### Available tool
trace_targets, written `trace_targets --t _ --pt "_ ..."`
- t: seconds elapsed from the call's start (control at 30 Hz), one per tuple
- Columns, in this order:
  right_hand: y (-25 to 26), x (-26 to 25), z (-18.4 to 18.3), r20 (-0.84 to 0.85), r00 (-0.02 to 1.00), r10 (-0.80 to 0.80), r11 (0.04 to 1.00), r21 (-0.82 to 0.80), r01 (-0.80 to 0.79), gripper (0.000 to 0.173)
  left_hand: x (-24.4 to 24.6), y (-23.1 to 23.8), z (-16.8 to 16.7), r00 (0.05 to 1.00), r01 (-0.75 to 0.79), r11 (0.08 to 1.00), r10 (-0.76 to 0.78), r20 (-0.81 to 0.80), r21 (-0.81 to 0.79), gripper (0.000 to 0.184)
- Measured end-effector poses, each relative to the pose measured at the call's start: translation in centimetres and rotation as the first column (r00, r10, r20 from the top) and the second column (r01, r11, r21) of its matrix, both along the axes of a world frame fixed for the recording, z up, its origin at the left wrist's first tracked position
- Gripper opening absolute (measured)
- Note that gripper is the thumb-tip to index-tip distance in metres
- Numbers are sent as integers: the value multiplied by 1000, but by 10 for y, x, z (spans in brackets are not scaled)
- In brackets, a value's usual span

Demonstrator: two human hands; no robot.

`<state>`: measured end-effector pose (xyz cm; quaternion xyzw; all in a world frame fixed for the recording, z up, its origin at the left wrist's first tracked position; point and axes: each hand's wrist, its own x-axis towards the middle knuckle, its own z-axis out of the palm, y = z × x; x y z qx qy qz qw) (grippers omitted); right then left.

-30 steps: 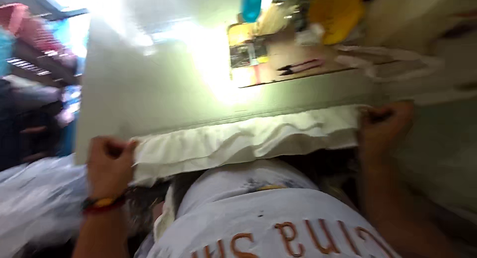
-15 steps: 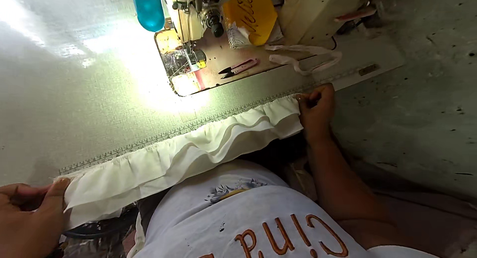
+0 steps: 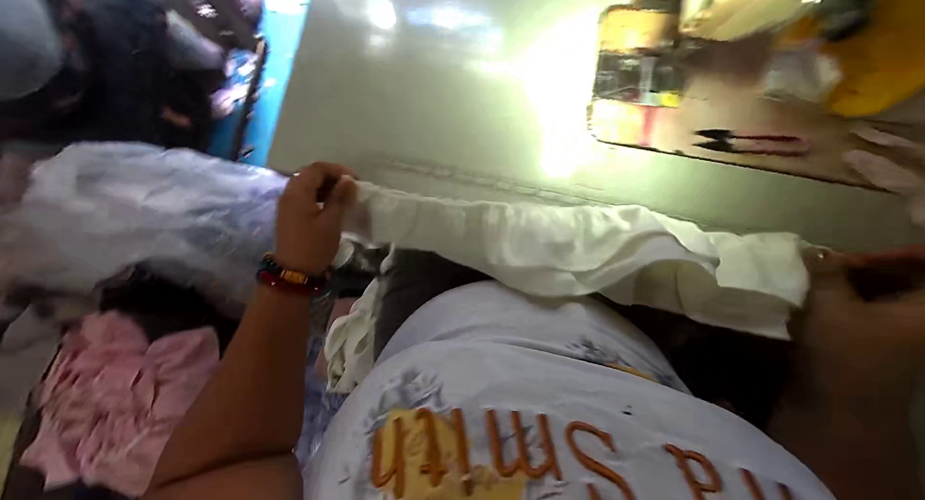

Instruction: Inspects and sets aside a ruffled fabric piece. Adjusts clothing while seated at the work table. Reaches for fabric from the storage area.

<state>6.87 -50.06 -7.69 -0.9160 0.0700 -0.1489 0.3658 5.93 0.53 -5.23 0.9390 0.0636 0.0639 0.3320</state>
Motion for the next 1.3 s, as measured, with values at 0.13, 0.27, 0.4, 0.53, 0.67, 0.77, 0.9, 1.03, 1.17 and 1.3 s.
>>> trace_targets --t 0.13,0.27,0.4,0.53,0.67,0.77,0.9,1.03,1.17,1.3 --pt "84 13 24 93 878 469 819 327 -472 22 -51 -3 0 999 8 909 -29 -45 -416 15" --pt "184 22 47 -13 581 814 537 398 -744 17 -86 -46 -11 960 184 681 -278 -19 -709 21" --pt "257 23 38 5 183 983 172 311 -935 16 -97 -64 -20 980 -114 335 -117 -162 -935 20" --pt "258 15 38 49 123 991 115 145 -983 20 -97 -18 -29 917 -332 162 288 -277 -929 37" --pt "219 21 23 -280 45 959 122 263 -957 32 -80 52 -39 746 -316 25 624 -232 -948 37" --pt "210 34 2 -491 -66 869 154 394 -906 47 -48 80 -37 671 -264 23 723 -166 -964 30" --pt "211 42 -11 -536 -120 836 267 587 -764 39 -3 103 -14 690 -106 187 721 63 -977 34" --pt "218 41 -6 -540 -191 820 229 614 -755 44 19 130 -11 694 -164 265 715 80 -950 30" --pt "220 37 -2 -583 -84 808 320 555 -768 40 -3 130 -47 720 -651 475 634 -283 -592 50" --pt "216 40 -8 -631 -107 769 379 584 -717 36 -40 103 -94 672 -739 533 543 -504 -412 49"
